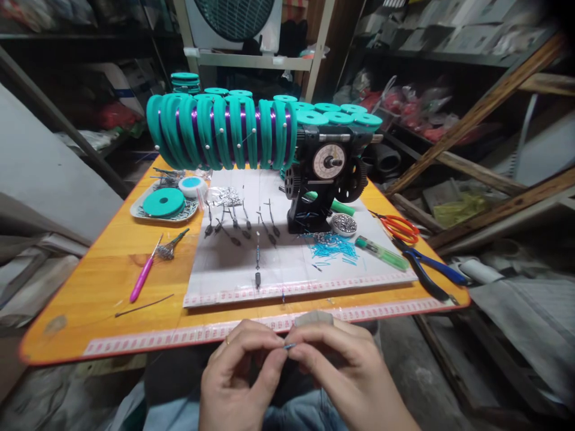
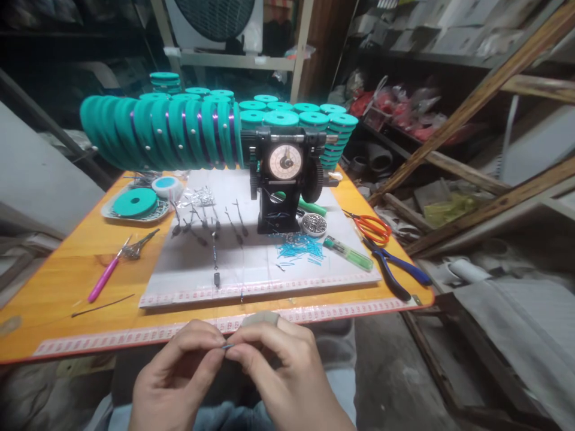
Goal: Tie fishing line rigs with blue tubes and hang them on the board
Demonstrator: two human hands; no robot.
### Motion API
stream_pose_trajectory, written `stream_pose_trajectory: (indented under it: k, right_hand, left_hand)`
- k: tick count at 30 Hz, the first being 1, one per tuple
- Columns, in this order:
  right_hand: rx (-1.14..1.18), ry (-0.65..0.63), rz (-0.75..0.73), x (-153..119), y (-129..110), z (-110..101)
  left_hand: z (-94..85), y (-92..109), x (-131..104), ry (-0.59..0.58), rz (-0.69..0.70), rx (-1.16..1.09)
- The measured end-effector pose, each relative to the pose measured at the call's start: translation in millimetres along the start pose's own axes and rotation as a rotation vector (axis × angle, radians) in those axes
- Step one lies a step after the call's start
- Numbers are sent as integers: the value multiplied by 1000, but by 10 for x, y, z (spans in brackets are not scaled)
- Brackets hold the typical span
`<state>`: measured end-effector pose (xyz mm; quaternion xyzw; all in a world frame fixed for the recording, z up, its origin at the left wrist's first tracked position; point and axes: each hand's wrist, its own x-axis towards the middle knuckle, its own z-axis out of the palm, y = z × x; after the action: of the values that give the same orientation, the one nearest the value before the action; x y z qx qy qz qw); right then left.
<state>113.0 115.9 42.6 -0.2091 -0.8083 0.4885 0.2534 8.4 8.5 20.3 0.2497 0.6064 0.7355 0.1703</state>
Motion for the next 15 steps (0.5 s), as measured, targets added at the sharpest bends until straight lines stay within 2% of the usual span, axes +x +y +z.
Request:
stream_pose_trajectory:
  k: [4,8,12,15]
  right_hand:
    - [31,-26,-15,5,-4,-35]
    - [41,126,-23,-18,-23,-74]
    - [4,148,-65,-31,-77,-103]
    - [-5,139,-76,-9,-89,-93]
  left_hand:
    - [-37,-10,27,-24,28,-10]
    - [-87,-29,51,-116,46,15]
    - [-54,-7,33,-46,45,22]
    - [-64,21,40,-50,117,74]
